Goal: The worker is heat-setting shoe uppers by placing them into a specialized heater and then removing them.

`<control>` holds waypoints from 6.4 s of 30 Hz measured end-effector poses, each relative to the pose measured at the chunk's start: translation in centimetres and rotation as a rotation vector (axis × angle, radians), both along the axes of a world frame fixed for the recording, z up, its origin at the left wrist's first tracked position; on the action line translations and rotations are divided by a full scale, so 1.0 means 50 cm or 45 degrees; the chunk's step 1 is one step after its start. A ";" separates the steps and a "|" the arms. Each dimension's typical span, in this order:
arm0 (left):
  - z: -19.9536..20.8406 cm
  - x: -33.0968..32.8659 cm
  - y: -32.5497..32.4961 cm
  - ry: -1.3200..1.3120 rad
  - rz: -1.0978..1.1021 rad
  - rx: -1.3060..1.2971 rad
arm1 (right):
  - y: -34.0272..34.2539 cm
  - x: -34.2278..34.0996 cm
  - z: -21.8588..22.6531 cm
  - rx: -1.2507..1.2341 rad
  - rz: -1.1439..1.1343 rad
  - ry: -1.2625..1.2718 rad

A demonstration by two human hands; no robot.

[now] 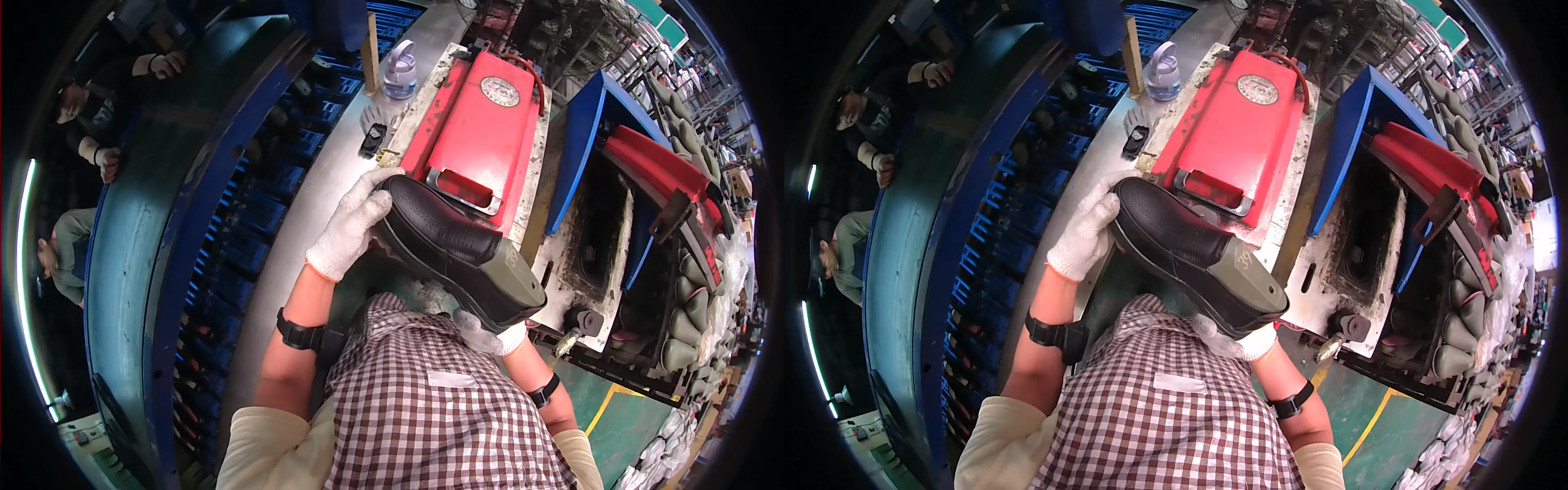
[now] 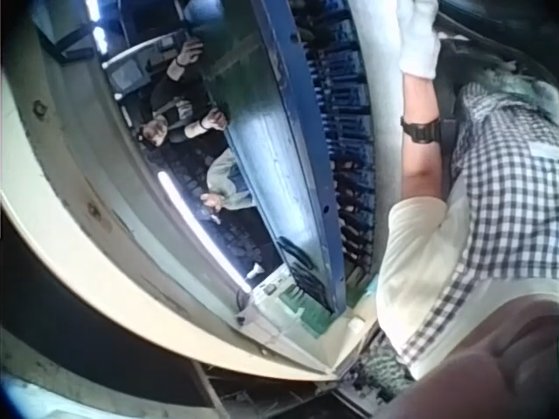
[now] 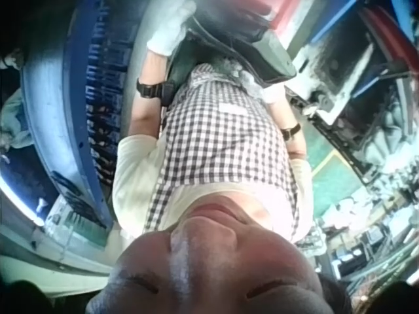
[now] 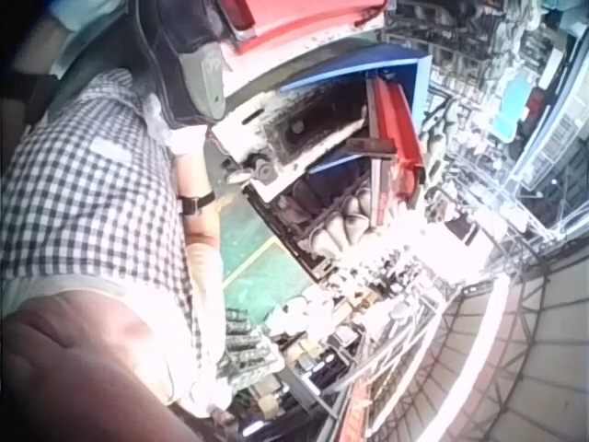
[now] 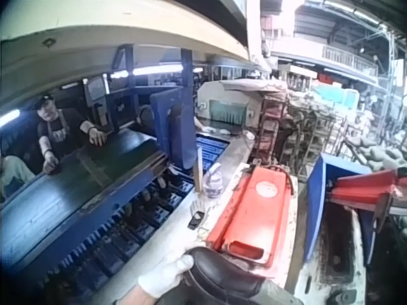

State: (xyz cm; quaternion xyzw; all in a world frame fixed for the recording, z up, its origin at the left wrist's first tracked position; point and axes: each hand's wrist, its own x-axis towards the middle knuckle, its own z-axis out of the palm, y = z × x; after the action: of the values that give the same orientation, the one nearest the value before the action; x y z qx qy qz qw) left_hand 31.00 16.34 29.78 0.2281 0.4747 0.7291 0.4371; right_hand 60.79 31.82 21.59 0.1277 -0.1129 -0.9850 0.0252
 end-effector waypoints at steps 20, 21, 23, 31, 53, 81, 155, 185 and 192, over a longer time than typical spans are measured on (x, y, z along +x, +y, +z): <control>-0.099 0.063 -0.172 -0.998 0.299 0.159 | -0.074 -0.356 0.150 2.652 0.636 0.282; -0.090 0.051 -0.178 -0.986 0.324 0.169 | -0.072 -0.364 0.161 2.785 0.647 0.290; -0.131 0.010 -0.225 -0.971 0.500 0.019 | -0.053 -0.364 0.158 3.046 0.592 0.226; -0.428 -0.241 -0.360 -0.682 1.159 -0.642 | -0.029 -0.208 -0.024 3.658 -0.104 -0.993; -0.645 -0.476 -0.474 0.309 1.304 -1.390 | -0.038 -0.192 -0.080 3.511 -0.204 -1.201; -0.369 -0.097 -0.506 -1.129 0.810 0.001 | -0.027 -0.184 -0.071 3.444 -0.105 -1.182; -0.093 0.479 0.585 1.931 -0.291 0.772 | 0.019 0.401 -0.042 0.744 -0.547 -0.958; -0.065 0.093 0.284 1.874 0.050 -0.337 | 0.289 0.482 -0.090 2.428 -0.003 -2.900; -0.077 0.070 0.327 2.183 -0.546 -0.879 | 0.342 0.514 -0.087 2.315 0.343 -2.583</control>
State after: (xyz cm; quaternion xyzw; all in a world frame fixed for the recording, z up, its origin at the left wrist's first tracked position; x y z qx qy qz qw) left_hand 34.49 32.69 25.95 0.6263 0.7713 0.0368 0.1074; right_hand 86.47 48.93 17.24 0.7680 0.6124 -0.1759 -0.0650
